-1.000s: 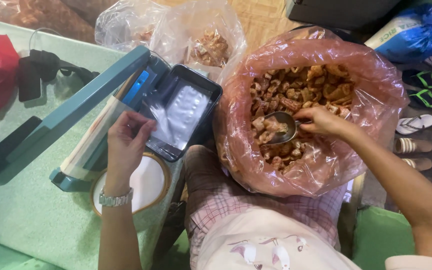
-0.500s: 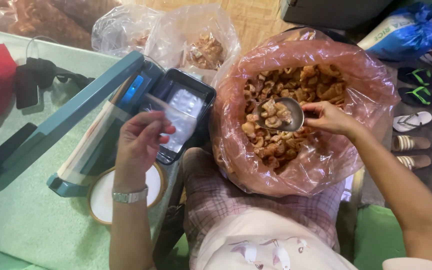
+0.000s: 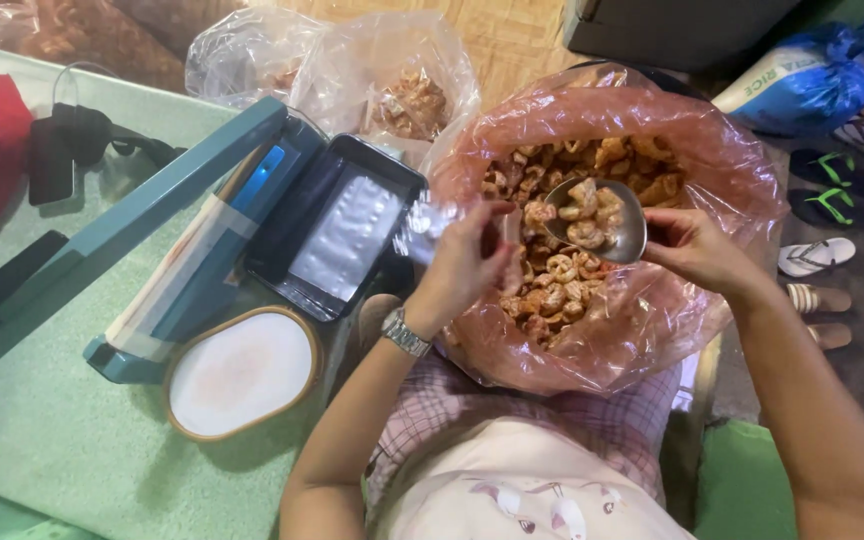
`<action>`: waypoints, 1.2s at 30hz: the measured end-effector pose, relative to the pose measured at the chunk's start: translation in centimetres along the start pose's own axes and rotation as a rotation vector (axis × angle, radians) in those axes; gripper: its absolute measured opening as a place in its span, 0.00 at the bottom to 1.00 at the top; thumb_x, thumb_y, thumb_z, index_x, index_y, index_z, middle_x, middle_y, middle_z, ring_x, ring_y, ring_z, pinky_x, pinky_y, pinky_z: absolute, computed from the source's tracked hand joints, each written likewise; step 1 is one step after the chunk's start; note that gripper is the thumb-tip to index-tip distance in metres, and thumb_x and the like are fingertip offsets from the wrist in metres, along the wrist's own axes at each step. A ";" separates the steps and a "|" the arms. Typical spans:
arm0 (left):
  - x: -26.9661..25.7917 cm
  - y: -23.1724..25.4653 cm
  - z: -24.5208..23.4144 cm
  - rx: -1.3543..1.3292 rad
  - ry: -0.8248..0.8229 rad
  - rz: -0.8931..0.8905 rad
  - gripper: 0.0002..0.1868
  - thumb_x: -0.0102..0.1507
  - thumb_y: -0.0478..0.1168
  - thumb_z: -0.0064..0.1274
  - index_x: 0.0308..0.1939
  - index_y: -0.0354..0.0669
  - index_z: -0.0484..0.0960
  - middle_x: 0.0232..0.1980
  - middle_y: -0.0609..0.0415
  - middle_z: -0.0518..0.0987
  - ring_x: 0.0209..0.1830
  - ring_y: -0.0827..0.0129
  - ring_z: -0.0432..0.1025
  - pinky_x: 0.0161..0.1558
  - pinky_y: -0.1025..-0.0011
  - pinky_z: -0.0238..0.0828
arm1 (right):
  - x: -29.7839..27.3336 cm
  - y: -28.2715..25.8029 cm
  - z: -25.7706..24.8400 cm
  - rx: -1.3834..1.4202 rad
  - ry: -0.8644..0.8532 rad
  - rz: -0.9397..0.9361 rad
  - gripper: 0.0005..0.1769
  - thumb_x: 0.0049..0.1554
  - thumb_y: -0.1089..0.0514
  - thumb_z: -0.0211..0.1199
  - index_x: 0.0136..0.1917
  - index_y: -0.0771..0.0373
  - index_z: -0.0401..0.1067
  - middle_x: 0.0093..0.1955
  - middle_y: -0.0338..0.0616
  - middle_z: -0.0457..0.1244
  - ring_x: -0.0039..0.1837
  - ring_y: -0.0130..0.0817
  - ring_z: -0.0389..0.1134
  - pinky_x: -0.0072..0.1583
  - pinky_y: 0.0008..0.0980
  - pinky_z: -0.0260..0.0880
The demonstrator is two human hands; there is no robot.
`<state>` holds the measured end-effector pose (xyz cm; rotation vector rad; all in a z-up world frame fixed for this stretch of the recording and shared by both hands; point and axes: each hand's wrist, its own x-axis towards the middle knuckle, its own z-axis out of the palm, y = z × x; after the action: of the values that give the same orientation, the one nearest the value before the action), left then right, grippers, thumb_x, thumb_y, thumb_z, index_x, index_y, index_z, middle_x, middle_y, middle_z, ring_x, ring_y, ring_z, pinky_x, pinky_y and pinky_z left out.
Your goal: Packaging snacks into plastic bags and sealing them with a heat sealer
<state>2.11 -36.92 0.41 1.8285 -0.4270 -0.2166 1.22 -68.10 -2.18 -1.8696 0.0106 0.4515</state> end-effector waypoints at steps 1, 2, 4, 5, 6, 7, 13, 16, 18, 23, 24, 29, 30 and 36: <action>0.4 -0.6 0.6 -0.135 -0.046 -0.011 0.21 0.62 0.28 0.50 0.59 0.36 0.68 0.36 0.50 0.74 0.25 0.75 0.74 0.28 0.84 0.75 | 0.0 0.3 -0.4 0.021 0.008 -0.047 0.22 0.51 0.64 0.62 0.60 0.68 0.71 0.54 0.48 0.68 0.54 0.31 0.68 0.58 0.28 0.69; 0.7 -1.3 1.2 -0.269 -0.097 -0.025 0.30 0.60 0.30 0.56 0.65 0.43 0.65 0.29 0.60 0.70 0.21 0.80 0.68 0.24 0.82 0.67 | -0.2 0.8 -0.6 0.044 0.018 -0.090 0.21 0.51 0.65 0.62 0.59 0.69 0.71 0.55 0.47 0.68 0.55 0.30 0.67 0.58 0.27 0.68; 1.0 0.4 0.9 -0.332 -0.121 -0.100 0.25 0.61 0.31 0.54 0.62 0.43 0.68 0.38 0.54 0.74 0.32 0.74 0.73 0.35 0.78 0.75 | -0.8 -0.6 -0.5 -0.096 0.055 -0.072 0.18 0.52 0.64 0.62 0.57 0.66 0.73 0.54 0.47 0.68 0.54 0.32 0.68 0.56 0.29 0.68; 1.0 1.2 0.7 -0.393 -0.139 -0.176 0.21 0.61 0.32 0.52 0.59 0.42 0.71 0.47 0.48 0.79 0.44 0.68 0.77 0.46 0.73 0.83 | -1.1 -1.3 -0.4 -0.238 0.085 -0.056 0.15 0.53 0.63 0.62 0.55 0.64 0.74 0.52 0.46 0.68 0.53 0.34 0.68 0.54 0.31 0.68; 1.3 0.9 0.9 -0.392 -0.138 -0.175 0.21 0.61 0.32 0.52 0.59 0.42 0.71 0.47 0.48 0.79 0.44 0.68 0.77 0.46 0.73 0.83 | -1.2 -1.0 -0.3 -0.238 0.085 -0.058 0.15 0.53 0.63 0.62 0.55 0.64 0.74 0.52 0.46 0.68 0.53 0.34 0.68 0.54 0.31 0.68; 1.5 0.6 1.0 -0.400 -0.108 -0.181 0.20 0.61 0.32 0.53 0.57 0.41 0.72 0.43 0.49 0.80 0.35 0.73 0.77 0.37 0.78 0.81 | -1.3 -0.8 -0.1 -0.269 0.120 -0.070 0.16 0.53 0.64 0.62 0.56 0.64 0.74 0.54 0.46 0.68 0.55 0.34 0.67 0.57 0.33 0.67; 1.9 1.4 0.8 -0.158 0.040 -0.113 0.14 0.62 0.30 0.51 0.52 0.40 0.75 0.38 0.54 0.79 0.35 0.74 0.75 0.37 0.80 0.76 | -1.8 0.1 0.4 -0.457 0.300 -0.099 0.17 0.53 0.65 0.59 0.57 0.66 0.73 0.53 0.48 0.66 0.54 0.38 0.65 0.56 0.38 0.64; 1.6 3.0 2.0 0.073 0.047 0.115 0.10 0.62 0.26 0.49 0.46 0.39 0.77 0.31 0.57 0.78 0.27 0.78 0.75 0.30 0.83 0.76 | -2.3 -0.8 1.4 -0.568 0.333 -0.078 0.20 0.52 0.66 0.56 0.58 0.66 0.73 0.54 0.48 0.66 0.53 0.40 0.66 0.54 0.38 0.64; 1.9 2.9 3.6 0.137 0.005 0.199 0.12 0.63 0.21 0.43 0.44 0.36 0.78 0.28 0.57 0.79 0.23 0.78 0.77 0.27 0.85 0.81 | -2.4 -2.0 2.2 -0.599 0.333 -0.006 0.22 0.52 0.65 0.55 0.61 0.65 0.72 0.58 0.47 0.66 0.56 0.41 0.66 0.56 0.41 0.65; 3.3 0.3 5.4 0.477 0.110 0.292 0.38 0.58 0.12 0.40 0.71 0.35 0.55 0.25 0.53 0.74 0.15 0.72 0.66 0.18 0.81 0.72 | -1.8 -0.9 2.2 -0.510 0.354 -0.061 0.22 0.50 0.65 0.57 0.59 0.65 0.73 0.58 0.48 0.67 0.57 0.39 0.67 0.58 0.35 0.64; 3.3 0.1 4.9 0.475 0.106 0.295 0.38 0.58 0.12 0.40 0.71 0.35 0.55 0.25 0.53 0.74 0.15 0.72 0.66 0.18 0.81 0.72 | -2.0 -1.0 2.2 -0.509 0.358 -0.058 0.22 0.50 0.65 0.57 0.59 0.65 0.73 0.58 0.48 0.67 0.57 0.39 0.67 0.58 0.35 0.64; 3.0 -4.9 3.9 -0.410 0.238 0.053 0.35 0.57 0.28 0.59 0.65 0.35 0.61 0.34 0.51 0.80 0.30 0.74 0.74 0.34 0.80 0.73 | -2.3 0.7 1.6 -0.223 0.288 -0.191 0.19 0.46 0.69 0.62 0.53 0.67 0.75 0.48 0.53 0.68 0.54 0.37 0.65 0.55 0.38 0.66; 2.9 -5.2 3.8 -0.410 0.243 0.053 0.35 0.57 0.28 0.59 0.65 0.35 0.61 0.34 0.51 0.80 0.30 0.74 0.74 0.34 0.80 0.73 | -2.8 0.8 1.4 -0.225 0.284 -0.193 0.19 0.46 0.69 0.62 0.53 0.67 0.75 0.48 0.53 0.68 0.54 0.37 0.65 0.55 0.38 0.66; 2.9 -1.1 3.4 -0.331 0.192 -0.259 0.07 0.63 0.28 0.51 0.45 0.33 0.78 0.41 0.44 0.81 0.22 0.71 0.77 0.16 0.85 0.76 | -4.9 -2.7 -0.6 -0.281 0.195 0.071 0.15 0.54 0.64 0.59 0.56 0.62 0.75 0.50 0.49 0.68 0.46 0.37 0.65 0.47 0.32 0.66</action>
<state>3.69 -40.80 -1.48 1.5562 -0.0149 -0.2692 -2.54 -68.77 1.92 -2.1897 0.1511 0.3299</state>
